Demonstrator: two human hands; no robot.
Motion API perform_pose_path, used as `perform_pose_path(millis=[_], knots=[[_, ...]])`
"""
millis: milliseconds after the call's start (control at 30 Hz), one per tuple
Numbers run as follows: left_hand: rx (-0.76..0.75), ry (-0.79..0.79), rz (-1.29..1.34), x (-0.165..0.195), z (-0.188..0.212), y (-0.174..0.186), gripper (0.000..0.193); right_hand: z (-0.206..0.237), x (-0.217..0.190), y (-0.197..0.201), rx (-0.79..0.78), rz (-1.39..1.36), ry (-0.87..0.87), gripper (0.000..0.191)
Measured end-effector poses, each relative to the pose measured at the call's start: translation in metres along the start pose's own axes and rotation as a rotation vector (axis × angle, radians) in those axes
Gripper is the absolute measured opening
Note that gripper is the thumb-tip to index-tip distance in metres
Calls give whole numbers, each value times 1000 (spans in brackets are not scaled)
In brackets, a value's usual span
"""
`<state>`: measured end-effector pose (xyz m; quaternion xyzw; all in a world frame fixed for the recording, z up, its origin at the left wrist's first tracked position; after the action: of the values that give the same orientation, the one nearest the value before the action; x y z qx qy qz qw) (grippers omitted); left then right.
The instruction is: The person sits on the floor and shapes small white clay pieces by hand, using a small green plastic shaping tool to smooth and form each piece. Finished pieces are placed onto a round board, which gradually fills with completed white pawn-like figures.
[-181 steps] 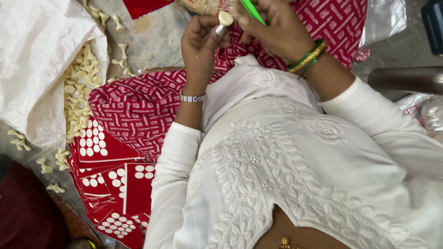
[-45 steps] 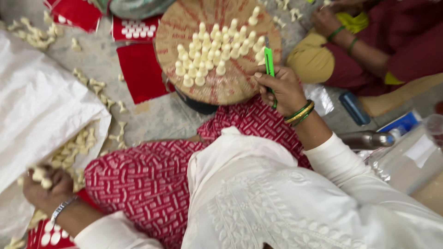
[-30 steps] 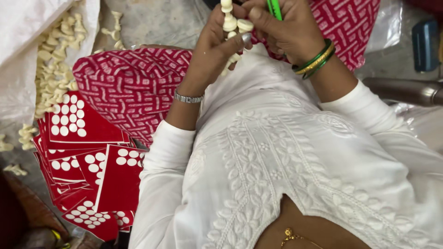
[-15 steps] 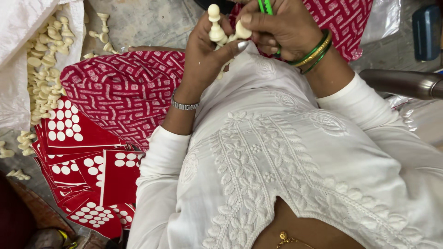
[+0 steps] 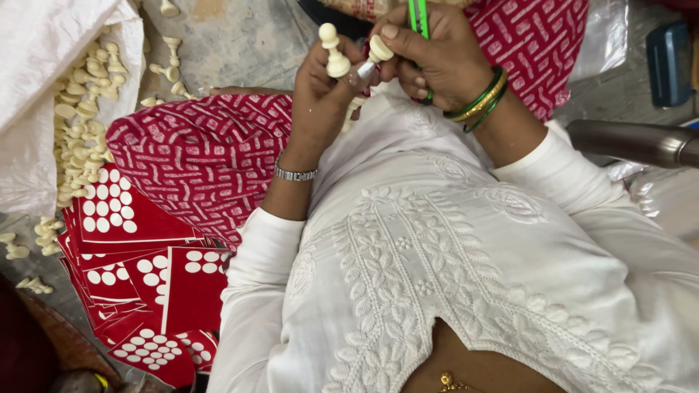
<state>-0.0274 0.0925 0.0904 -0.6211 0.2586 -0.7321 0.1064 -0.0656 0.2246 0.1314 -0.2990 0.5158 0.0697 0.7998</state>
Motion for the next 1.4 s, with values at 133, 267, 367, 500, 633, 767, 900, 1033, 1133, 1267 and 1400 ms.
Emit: perform_pose_path(millis=[133, 267, 367, 500, 633, 767, 900, 1033, 1133, 1267, 1400], knots=[[114, -227, -204, 39, -16, 16, 14, 4, -14, 19, 199, 146, 122, 20], [246, -292, -570, 68, -46, 28, 12, 9, -21, 27, 181, 186, 175, 22], [301, -168, -762, 58, -79, 33, 19, 12, -17, 35, 201, 210, 197, 22], [227, -281, -594, 43, -101, 24, 21, 17, -12, 44, 252, 199, 204, 22], [281, -258, -677, 36, -89, 22, 16, 19, -17, 42, 238, 180, 211, 21], [55, -199, -572, 29, -54, -11, 10, 17, -31, 33, 209, 280, 242, 18], [-123, -269, -747, 45, -20, -48, 25, 10, -42, 5, -5, 337, 301, 15], [-111, -203, -734, 61, -7, -49, 26, 8, -32, 13, 64, 246, 125, 14], [-90, -193, -705, 73, -1, -46, 17, 7, -18, 8, 29, -77, -1, 14], [-47, -305, -776, 86, 4, -49, 12, 11, -7, 4, 68, -173, -5, 10], [-30, -384, -823, 88, 6, -52, 14, 21, -7, 3, 103, -103, 93, 12]])
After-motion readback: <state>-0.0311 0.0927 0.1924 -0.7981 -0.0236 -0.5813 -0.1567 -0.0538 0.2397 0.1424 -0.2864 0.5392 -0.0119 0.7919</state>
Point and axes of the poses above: each hand's wrist, its own z-axis away from the middle knuckle, its own y-axis out of the back of the hand, x = y × z, the point moved 10 cm from there along -z, towards the middle knuckle, and after that the axes turned 4 degrees about -x, right-handed, at the moved point
